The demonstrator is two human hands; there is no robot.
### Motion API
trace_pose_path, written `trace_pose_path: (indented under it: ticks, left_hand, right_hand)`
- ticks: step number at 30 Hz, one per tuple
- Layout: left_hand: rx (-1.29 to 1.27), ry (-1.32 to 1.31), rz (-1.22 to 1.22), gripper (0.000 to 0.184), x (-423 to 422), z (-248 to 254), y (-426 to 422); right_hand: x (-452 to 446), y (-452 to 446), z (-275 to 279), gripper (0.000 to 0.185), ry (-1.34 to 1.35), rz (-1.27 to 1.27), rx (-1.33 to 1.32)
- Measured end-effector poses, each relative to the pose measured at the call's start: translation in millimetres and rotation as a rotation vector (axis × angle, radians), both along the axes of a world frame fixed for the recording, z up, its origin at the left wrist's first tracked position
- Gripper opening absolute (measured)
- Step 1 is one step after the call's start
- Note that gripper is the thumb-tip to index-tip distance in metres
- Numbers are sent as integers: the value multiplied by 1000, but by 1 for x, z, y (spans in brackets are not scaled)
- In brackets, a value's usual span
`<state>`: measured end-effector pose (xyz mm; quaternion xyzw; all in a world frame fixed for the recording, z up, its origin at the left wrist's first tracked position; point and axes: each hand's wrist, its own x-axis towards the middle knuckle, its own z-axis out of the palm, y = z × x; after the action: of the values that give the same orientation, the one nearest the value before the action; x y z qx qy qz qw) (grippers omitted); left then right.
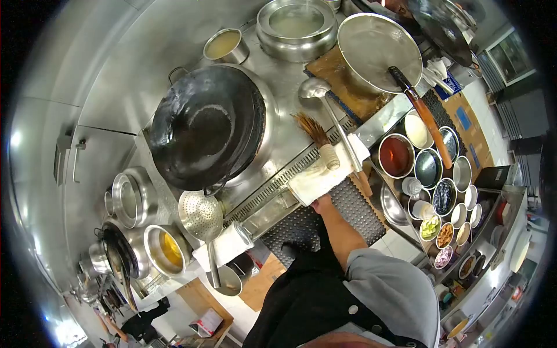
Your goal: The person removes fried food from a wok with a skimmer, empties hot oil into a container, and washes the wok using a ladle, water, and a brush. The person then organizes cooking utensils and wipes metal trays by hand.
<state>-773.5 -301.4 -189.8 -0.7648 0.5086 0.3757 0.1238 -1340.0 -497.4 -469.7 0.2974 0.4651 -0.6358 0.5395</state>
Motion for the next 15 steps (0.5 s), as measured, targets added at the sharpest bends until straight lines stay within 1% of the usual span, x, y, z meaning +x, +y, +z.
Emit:
trace_pose_path:
  ticks: [1,2,4,5,6,7,8,9,10,11,13,14,15]
  left_hand:
    - [-12,6,-15,36,3,2,2]
    - [-30,16,-36,35,5,1,2]
    - [-92,48,-118,35,19,-4,1]
    - [-128,64,-146,35,23,-4,-3]
    - [-182,73,-183,35,25,-7,-8]
    - [-143,68,69,29,-10,16,-27]
    - [-152,67,81,29,-13,12,-44]
    - [-142,119,-14,29,-7,5,-61]
    - [-132,171,-110,29,-7,-1,-74]
    - [-143,171,-99,29,-30,15,-88]
    - [-311,120,-74,31,-94,76,-119]
    - [-331,122,-68,31,-106,94,-133]
    - [-332,158,0,33,-116,108,-145]
  right_hand:
    - [2,2,-22,36,76,8,2]
    - [1,-2,-18,36,76,15,-4]
    - [-1,-5,9,36,-86,-146,-77]
    - [-6,-2,13,36,-166,-115,-71]
    - [-7,-2,18,36,-168,-104,-74]
    - [-6,-3,9,38,-91,-131,-86]
    - [-4,-3,-10,40,-12,-157,-100]
    - [2,-7,-29,45,63,-192,-205]
    - [0,-1,-25,45,64,-180,-215]
    - [-3,6,-11,44,8,-155,-199]
    - [-7,7,8,40,-99,-111,-177]
    - [-5,-2,16,40,-97,-103,-196]
    - [-4,-11,18,39,20,-78,-117]
